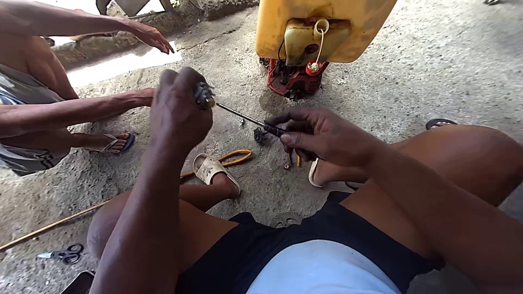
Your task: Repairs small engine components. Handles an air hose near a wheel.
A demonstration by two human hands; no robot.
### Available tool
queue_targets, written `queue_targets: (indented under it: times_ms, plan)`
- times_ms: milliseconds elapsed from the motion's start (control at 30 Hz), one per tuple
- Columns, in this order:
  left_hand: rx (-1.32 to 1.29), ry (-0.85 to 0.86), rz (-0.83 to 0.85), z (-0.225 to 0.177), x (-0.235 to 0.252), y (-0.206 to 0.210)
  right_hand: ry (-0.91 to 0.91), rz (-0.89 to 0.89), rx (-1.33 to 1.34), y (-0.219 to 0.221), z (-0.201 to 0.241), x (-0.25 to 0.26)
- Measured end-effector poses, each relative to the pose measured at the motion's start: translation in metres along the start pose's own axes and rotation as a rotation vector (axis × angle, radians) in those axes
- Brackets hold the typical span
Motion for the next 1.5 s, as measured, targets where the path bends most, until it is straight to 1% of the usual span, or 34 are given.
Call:
queue_targets:
  times_ms: [67, 100, 167, 233, 300, 333, 400, 500, 567, 700, 767, 833, 967, 1100, 1300, 1500]
  plan:
    - [-0.018, -0.08, -0.054, 0.006, 0.009, -0.012, -0.065, -0.026, -0.105, -0.01, 0.007, 0.001]
    - [-0.067, -0.138, -0.091, 0.011, 0.011, -0.02, -0.101, -0.055, -0.148, -0.018, 0.008, 0.001]
    - [-0.253, -0.283, -0.177, 0.025, 0.014, -0.031, -0.121, -0.174, -0.193, -0.033, 0.005, 0.005]
    - [-0.596, -0.426, -0.21, 0.033, 0.013, -0.035, -0.033, -0.303, -0.172, -0.043, -0.009, 0.012]
    - [-0.917, -0.525, -0.198, 0.033, 0.009, -0.035, 0.101, -0.395, -0.117, -0.047, -0.032, 0.021]
    - [-1.006, -0.552, -0.187, 0.03, 0.007, -0.036, 0.179, -0.424, -0.103, -0.046, -0.045, 0.025]
    - [-1.103, -0.585, -0.162, 0.025, 0.003, -0.038, 0.329, -0.441, -0.136, -0.035, -0.076, 0.028]
    - [-1.209, -0.603, -0.118, 0.019, 0.001, -0.041, 0.488, -0.392, -0.286, -0.008, -0.124, 0.026]
    - [-1.179, -0.583, -0.098, 0.016, 0.002, -0.042, 0.604, -0.397, -0.301, 0.008, -0.163, 0.024]
    - [-1.088, -0.527, -0.076, 0.013, 0.001, -0.046, 0.764, -0.501, -0.279, 0.046, -0.246, 0.002]
    - [-1.085, -0.49, -0.07, 0.009, 0.002, -0.05, 0.852, -0.478, -0.321, 0.064, -0.272, -0.013]
    - [-1.047, -0.437, -0.067, 0.005, 0.001, -0.051, 0.889, -0.395, -0.443, 0.075, -0.291, -0.026]
    - [-0.958, -0.386, -0.032, -0.001, -0.003, -0.048, 0.87, -0.177, -0.749, 0.078, -0.3, -0.031]
    - [-0.924, -0.395, 0.009, 0.001, -0.006, -0.046, 0.861, -0.042, -0.925, 0.073, -0.31, -0.015]
    - [-0.922, -0.496, 0.091, 0.004, -0.007, -0.029, 0.926, 0.067, -0.98, 0.082, -0.329, 0.006]
    - [-0.92, -0.482, 0.126, 0.012, -0.009, -0.015, 0.95, 0.107, -0.989, 0.087, -0.353, 0.018]
Point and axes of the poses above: each hand's wrist, its own x-axis towards the middle knuckle, its own y-axis out of the palm, z = x × y, the point moved 4 cm from there along x, towards the middle knuckle, and after that the axes turned 12 degrees about -z, right-handed, at the moved point
